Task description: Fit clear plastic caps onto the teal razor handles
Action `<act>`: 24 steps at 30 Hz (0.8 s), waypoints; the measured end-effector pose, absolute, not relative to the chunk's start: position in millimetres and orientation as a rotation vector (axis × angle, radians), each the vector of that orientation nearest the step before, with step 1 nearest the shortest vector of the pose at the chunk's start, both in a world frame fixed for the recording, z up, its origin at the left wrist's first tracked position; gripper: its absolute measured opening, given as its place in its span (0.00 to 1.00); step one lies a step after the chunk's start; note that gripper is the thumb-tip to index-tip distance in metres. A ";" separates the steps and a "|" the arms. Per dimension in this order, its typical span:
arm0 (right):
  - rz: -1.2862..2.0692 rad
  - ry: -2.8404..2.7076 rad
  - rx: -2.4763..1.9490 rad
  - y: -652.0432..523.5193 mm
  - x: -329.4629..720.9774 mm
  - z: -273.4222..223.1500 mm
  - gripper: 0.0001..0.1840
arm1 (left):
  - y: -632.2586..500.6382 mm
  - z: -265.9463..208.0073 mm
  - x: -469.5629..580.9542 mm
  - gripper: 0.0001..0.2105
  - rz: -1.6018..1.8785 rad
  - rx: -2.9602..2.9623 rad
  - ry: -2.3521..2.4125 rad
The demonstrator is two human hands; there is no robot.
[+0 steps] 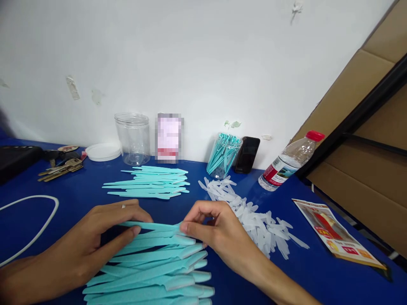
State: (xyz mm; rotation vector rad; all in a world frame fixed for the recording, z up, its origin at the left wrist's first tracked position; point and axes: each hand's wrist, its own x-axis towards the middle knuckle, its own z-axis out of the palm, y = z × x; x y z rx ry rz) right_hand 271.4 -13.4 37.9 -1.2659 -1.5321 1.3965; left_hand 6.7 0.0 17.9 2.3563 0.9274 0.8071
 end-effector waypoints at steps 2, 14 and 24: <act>1.316 -1.679 -1.315 -14.9 275.8 42.8 0.11 | 0.1 14.6 6.6 0.11 0.828 2.402 0.898; 0.775 -2.239 -1.318 -20.6 294.5 62.9 0.04 | -10.1 16.6 1.7 0.14 0.684 2.741 0.854; 0.726 -2.460 -1.552 -19.3 325.4 65.1 0.16 | -33.5 -44.0 17.9 0.43 0.598 3.136 0.954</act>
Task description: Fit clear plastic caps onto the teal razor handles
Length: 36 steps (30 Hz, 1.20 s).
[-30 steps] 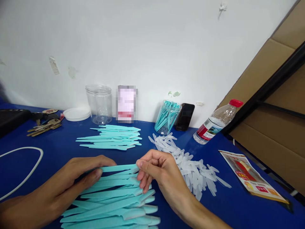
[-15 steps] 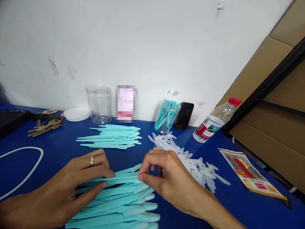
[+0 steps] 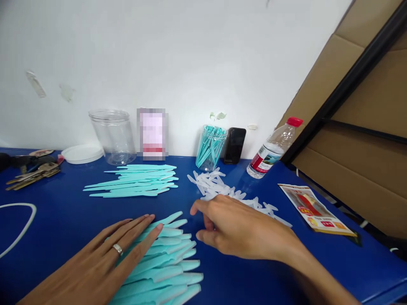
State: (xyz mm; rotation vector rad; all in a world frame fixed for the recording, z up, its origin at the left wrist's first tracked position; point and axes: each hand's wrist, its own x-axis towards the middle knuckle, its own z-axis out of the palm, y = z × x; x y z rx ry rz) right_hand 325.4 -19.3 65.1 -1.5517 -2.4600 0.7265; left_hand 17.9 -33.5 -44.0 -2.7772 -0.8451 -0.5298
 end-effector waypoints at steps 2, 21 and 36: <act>0.746 -2.476 -1.550 -20.4 325.5 60.2 0.20 | -34.2 -48.9 18.3 0.43 -0.560 -2.754 -0.822; 0.919 -2.304 -1.597 -14.2 310.9 64.9 0.14 | -31.4 -47.8 15.0 0.46 -0.617 -2.854 -0.851; 1.910 -2.217 -1.532 -28.4 303.2 75.8 0.11 | -43.3 -21.6 22.8 0.41 -0.568 -2.890 -0.987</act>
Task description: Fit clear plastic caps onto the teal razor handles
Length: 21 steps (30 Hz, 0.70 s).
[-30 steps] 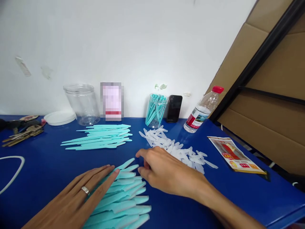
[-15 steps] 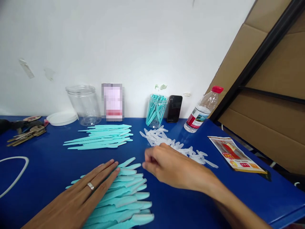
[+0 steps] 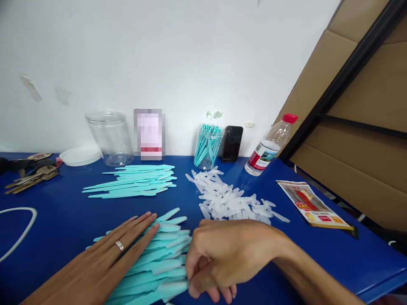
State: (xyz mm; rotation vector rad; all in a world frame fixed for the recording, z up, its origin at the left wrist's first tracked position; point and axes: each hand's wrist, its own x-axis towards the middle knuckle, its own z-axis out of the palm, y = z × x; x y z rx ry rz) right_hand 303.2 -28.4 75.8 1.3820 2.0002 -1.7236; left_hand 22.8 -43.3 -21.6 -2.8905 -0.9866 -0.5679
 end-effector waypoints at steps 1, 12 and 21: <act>-1.707 2.022 1.389 -27.3 305.3 76.1 0.12 | -43.4 -21.0 22.9 0.41 -0.567 -2.892 -0.990; -1.670 1.873 1.501 -22.5 300.9 76.1 0.14 | -42.0 -22.1 21.0 0.43 -0.563 -2.890 -0.948; -1.596 1.940 1.680 -6.4 310.8 64.9 0.12 | -39.8 -27.6 19.6 0.44 -0.623 -2.867 -0.900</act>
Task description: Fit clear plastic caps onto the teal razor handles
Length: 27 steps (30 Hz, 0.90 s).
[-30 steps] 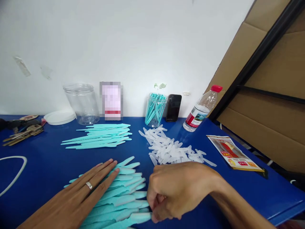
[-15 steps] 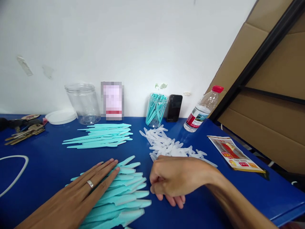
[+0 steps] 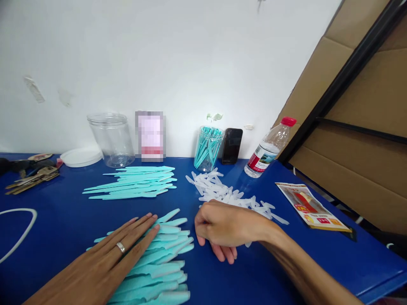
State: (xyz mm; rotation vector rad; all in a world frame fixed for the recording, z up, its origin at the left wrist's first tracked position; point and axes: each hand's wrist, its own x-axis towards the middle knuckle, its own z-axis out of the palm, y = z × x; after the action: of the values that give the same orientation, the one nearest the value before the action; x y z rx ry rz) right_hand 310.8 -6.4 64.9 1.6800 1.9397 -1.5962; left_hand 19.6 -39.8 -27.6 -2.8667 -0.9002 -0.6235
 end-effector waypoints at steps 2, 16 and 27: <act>-1.638 1.941 1.656 -5.2 307.9 60.6 0.12 | -36.2 -34.4 17.9 0.44 -0.671 -2.870 -0.869; -1.332 2.301 1.829 -3.7 299.1 44.9 0.12 | -26.8 -53.7 16.5 0.44 -0.783 -2.856 -0.786; -0.932 2.613 1.997 -3.8 292.7 41.7 0.18 | -25.3 -55.6 16.7 0.46 -0.771 -2.866 -0.792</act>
State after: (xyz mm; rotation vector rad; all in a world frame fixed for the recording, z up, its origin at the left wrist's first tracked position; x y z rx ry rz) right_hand 292.7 -3.8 41.7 1.9966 2.6128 -0.9322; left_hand 16.7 -25.3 -55.6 -2.8661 -0.7924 -0.7706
